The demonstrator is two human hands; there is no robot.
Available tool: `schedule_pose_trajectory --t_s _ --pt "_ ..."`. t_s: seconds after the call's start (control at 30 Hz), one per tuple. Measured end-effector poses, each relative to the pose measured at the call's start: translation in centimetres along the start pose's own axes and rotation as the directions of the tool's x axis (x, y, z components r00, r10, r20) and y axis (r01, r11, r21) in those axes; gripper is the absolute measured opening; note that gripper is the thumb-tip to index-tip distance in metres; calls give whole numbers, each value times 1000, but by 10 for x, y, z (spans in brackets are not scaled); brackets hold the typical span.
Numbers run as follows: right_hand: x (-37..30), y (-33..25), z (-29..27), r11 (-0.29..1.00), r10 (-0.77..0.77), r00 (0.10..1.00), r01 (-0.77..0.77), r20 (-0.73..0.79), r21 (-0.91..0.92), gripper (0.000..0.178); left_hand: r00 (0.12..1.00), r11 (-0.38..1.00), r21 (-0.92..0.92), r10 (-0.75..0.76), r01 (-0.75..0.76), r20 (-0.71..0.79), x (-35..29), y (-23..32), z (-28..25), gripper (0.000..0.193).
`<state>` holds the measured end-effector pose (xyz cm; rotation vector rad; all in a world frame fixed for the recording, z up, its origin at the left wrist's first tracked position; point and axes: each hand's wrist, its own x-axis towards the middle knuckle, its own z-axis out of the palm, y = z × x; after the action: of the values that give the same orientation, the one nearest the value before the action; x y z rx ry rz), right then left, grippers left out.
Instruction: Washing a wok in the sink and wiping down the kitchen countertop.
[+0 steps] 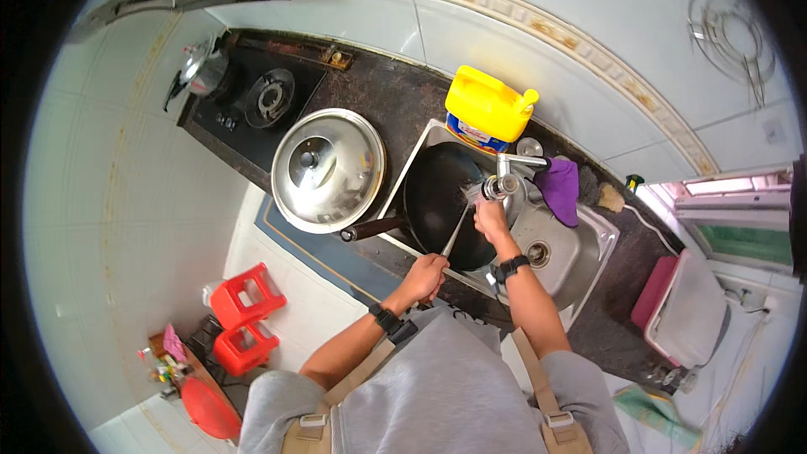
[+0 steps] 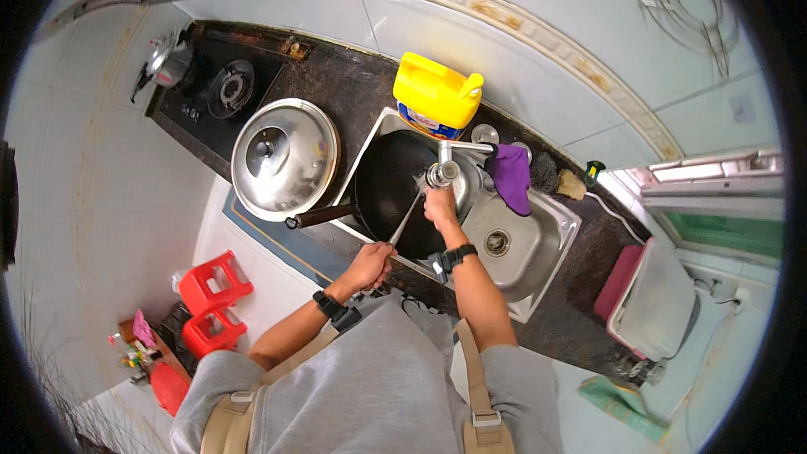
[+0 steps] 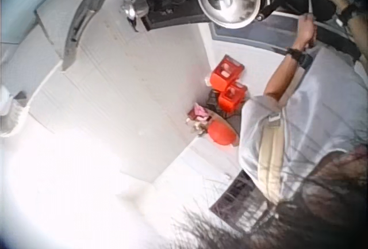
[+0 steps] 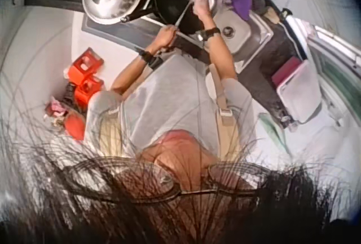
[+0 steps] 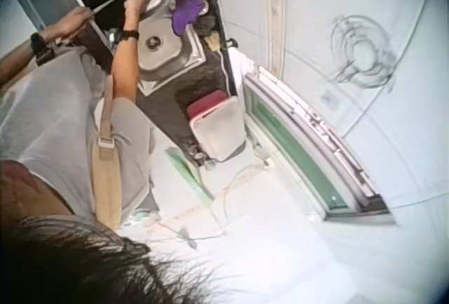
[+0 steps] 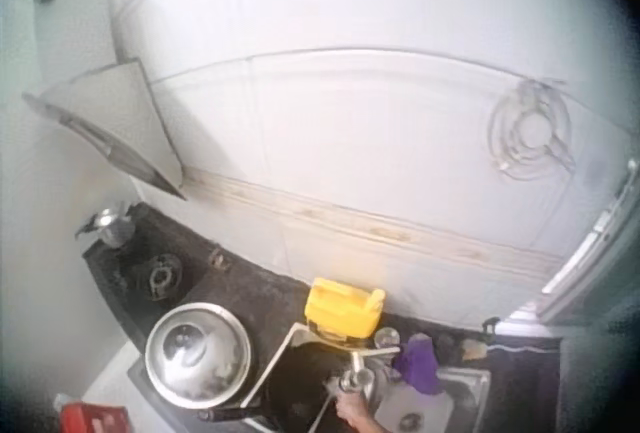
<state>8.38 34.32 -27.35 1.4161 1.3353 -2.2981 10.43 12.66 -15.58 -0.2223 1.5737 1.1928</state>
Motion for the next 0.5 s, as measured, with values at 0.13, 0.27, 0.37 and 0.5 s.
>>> schedule_pose_trajectory --t_s 0.13,0.27,0.37,0.5 --pt "-16 25 -40 807 -232 968 136 -97 -575 49 995 990 117 65 -73 70 40 18 16 30" --pt "-74 19 -30 883 -80 986 139 150 -448 45 953 895 331 259 -298 157 36 41 29 35" --pt "-74 10 -56 968 -17 986 58 166 -246 32 822 670 480 415 -566 390 93 24 27 36" --pt "-107 -11 -70 980 189 981 -186 47 -75 23 953 973 83 189 -213 236 133 55 1 29"
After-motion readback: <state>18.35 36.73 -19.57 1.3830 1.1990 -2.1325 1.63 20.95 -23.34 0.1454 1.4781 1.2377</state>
